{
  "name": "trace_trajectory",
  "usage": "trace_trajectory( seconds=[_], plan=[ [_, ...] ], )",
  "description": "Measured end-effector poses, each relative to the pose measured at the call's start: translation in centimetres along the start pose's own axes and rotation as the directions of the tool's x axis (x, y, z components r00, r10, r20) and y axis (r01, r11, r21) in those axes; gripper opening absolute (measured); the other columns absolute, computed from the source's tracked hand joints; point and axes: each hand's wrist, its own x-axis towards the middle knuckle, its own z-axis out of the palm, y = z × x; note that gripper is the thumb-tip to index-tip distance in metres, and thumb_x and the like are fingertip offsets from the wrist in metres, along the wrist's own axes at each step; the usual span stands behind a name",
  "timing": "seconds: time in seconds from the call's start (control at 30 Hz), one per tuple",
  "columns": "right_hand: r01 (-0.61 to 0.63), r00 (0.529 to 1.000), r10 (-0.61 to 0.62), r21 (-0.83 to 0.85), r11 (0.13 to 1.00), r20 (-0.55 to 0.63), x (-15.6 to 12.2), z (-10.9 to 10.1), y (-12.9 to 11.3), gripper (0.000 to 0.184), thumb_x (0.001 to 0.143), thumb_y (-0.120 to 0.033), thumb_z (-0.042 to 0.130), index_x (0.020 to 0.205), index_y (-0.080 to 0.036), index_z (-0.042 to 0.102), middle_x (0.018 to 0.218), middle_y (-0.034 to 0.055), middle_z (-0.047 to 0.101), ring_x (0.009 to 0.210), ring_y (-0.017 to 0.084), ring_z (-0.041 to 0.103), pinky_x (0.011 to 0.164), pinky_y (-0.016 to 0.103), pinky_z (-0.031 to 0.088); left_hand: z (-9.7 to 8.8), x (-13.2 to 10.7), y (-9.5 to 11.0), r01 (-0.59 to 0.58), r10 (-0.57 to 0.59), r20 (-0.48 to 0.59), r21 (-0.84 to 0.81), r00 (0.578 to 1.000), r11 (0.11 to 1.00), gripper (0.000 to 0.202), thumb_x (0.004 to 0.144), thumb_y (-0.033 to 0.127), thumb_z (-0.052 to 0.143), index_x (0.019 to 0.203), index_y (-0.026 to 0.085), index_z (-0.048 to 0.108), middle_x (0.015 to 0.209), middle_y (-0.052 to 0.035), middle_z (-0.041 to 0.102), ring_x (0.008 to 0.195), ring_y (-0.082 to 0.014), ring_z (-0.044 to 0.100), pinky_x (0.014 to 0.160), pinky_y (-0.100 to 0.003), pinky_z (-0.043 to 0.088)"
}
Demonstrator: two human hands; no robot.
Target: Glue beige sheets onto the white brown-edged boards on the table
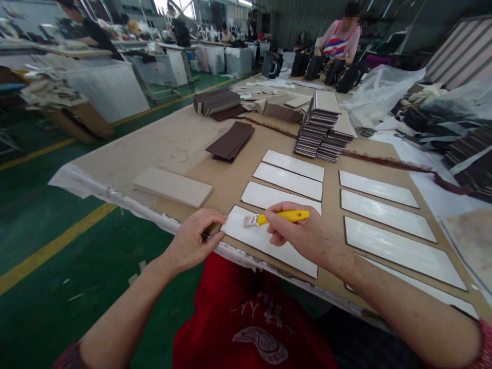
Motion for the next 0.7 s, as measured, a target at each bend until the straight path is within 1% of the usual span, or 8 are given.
trace_trajectory(
  seconds=[0.13,0.23,0.3,0.4,0.5,0.6,0.7],
  plan=[
    [0.034,0.999,-0.032,0.131,0.991,-0.017,1.8,1.1,-0.7,0.019,0.090,-0.035,0.061,0.091,-0.018,0.068,0.072,0.0011,0.069,0.058,0.013,0.068,0.055,0.022,0.058,-0.1,0.1,0.2,0.008,-0.008,0.011,-0.020,1.000,1.000,0.015,0.094,0.029,0.057,0.108,0.023,0.058,0.116,-0.0070,0.065,0.111,-0.0224,0.059,0.100,-0.041,0.047],
    [0.005,1.000,-0.004,0.135,0.991,-0.002,2.8,1.4,-0.4,0.018,0.090,-0.033,0.060,0.092,-0.017,0.067,0.072,0.0021,0.069,0.057,0.014,0.068,0.054,0.023,0.059,-0.1,0.1,0.3,0.011,-0.011,0.006,-0.024,1.000,1.000,0.016,0.094,0.029,0.057,0.108,0.023,0.058,0.116,-0.0073,0.066,0.111,-0.0231,0.059,0.099,-0.042,0.047],
    [-0.021,1.000,0.020,0.093,0.995,0.007,3.1,1.0,0.0,0.017,0.089,-0.033,0.061,0.090,-0.017,0.067,0.071,0.0023,0.070,0.055,0.013,0.068,0.052,0.022,0.059,-0.1,0.1,0.3,0.007,-0.007,0.000,-0.018,1.000,1.000,0.015,0.094,0.029,0.057,0.108,0.023,0.059,0.115,-0.0069,0.066,0.111,-0.0228,0.059,0.099,-0.042,0.047],
    [-0.058,0.998,0.058,0.030,0.998,0.005,2.8,-0.4,0.1,0.018,0.088,-0.035,0.064,0.086,-0.017,0.066,0.069,0.0025,0.070,0.051,0.013,0.066,0.049,0.023,0.059,-0.1,0.2,0.3,-0.003,0.003,-0.004,-0.015,1.000,1.000,0.014,0.093,0.027,0.058,0.107,0.023,0.058,0.115,-0.0067,0.066,0.111,-0.0226,0.058,0.100,-0.042,0.046],
    [-0.079,0.997,0.080,0.039,0.996,-0.024,2.3,-1.5,-0.5,0.019,0.086,-0.037,0.067,0.085,-0.017,0.065,0.067,0.0024,0.070,0.048,0.013,0.064,0.047,0.024,0.059,0.0,0.2,0.3,-0.001,0.001,-0.003,-0.021,1.000,1.000,0.015,0.093,0.027,0.057,0.107,0.023,0.058,0.116,-0.0070,0.066,0.112,-0.0233,0.058,0.101,-0.043,0.046],
    [-0.031,0.999,0.034,0.074,0.997,-0.037,2.2,-1.6,-0.8,0.022,0.087,-0.039,0.067,0.085,-0.017,0.065,0.068,0.0030,0.071,0.049,0.013,0.065,0.047,0.023,0.059,0.0,0.2,0.3,0.003,-0.003,-0.008,-0.027,1.000,1.000,0.016,0.092,0.027,0.057,0.108,0.023,0.058,0.116,-0.0069,0.066,0.112,-0.0237,0.058,0.100,-0.043,0.047],
    [-0.022,1.000,0.023,0.027,0.999,-0.019,2.4,-1.3,-0.6,0.025,0.087,-0.042,0.067,0.083,-0.017,0.065,0.069,0.0037,0.071,0.049,0.012,0.065,0.048,0.022,0.059,-0.1,0.2,0.3,0.009,-0.009,-0.006,-0.035,1.000,0.999,0.017,0.092,0.026,0.058,0.109,0.024,0.058,0.116,-0.0066,0.065,0.111,-0.0232,0.058,0.100,-0.042,0.047]
  ],
)
